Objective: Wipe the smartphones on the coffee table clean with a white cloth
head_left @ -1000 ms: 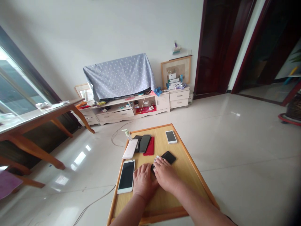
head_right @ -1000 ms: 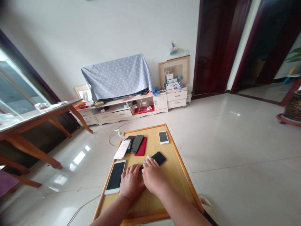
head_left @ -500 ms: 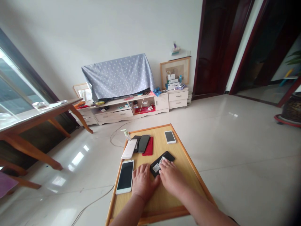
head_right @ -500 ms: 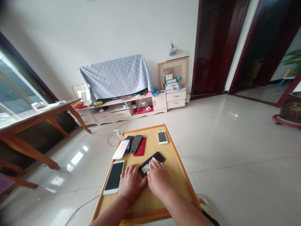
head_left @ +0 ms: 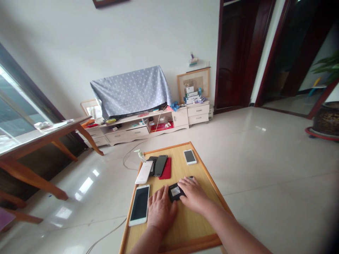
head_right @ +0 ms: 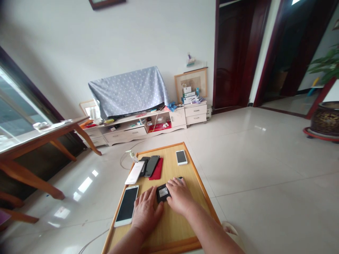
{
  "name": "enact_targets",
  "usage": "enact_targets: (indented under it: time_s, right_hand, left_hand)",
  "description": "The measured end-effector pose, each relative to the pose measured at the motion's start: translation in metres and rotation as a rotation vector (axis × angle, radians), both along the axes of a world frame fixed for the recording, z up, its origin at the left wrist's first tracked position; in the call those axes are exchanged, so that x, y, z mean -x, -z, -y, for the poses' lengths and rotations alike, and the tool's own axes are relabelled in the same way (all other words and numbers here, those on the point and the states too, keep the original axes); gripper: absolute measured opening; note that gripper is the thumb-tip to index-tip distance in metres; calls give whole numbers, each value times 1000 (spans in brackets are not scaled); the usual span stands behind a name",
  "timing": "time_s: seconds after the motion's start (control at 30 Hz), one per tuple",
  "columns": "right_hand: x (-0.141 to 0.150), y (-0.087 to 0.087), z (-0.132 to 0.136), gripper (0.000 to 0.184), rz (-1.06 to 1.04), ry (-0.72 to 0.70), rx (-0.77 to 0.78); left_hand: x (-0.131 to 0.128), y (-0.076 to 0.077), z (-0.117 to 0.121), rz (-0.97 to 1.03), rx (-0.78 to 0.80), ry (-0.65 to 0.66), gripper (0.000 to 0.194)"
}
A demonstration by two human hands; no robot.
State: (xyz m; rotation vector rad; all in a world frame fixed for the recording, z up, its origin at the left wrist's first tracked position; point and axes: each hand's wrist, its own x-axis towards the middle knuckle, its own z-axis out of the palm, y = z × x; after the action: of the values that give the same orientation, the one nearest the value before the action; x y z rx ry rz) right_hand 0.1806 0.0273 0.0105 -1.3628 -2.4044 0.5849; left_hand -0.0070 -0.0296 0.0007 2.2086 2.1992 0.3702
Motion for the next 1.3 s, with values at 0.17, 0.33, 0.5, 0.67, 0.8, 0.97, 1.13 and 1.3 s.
enact_targets:
  time_s: [0.17, 0.33, 0.5, 0.67, 0.8, 0.97, 1.13, 1.3]
  right_hand:
    - [2, -9, 2, 46, 68, 249, -41]
    - [-12, -15, 0, 42, 155, 399, 16]
    - [-29, -14, 0, 24, 159, 409, 126]
    - [-10, -2, 13, 16, -47, 344, 178]
    - [2, 8, 16, 10, -251, 273, 224]
    - [-9, 5, 2, 4, -491, 379, 56]
    - [0, 4, 7, 13, -601, 323, -27]
    - [20, 8, 23, 18, -407, 144, 35]
  left_hand:
    - [0, 3, 0, -8, -23, -37, 59]
    - [-3, -3, 3, 10, -52, -17, 44]
    - [-1, -5, 5, 26, -73, 54, 41]
    - [3, -2, 4, 17, -79, 146, 57]
    - [7, 1, 3, 17, -106, 162, 74]
    - [7, 1, 3, 43, -107, 187, 89]
    - [5, 1, 3, 33, -116, 215, 77]
    - [6, 4, 2, 19, -71, 268, 65]
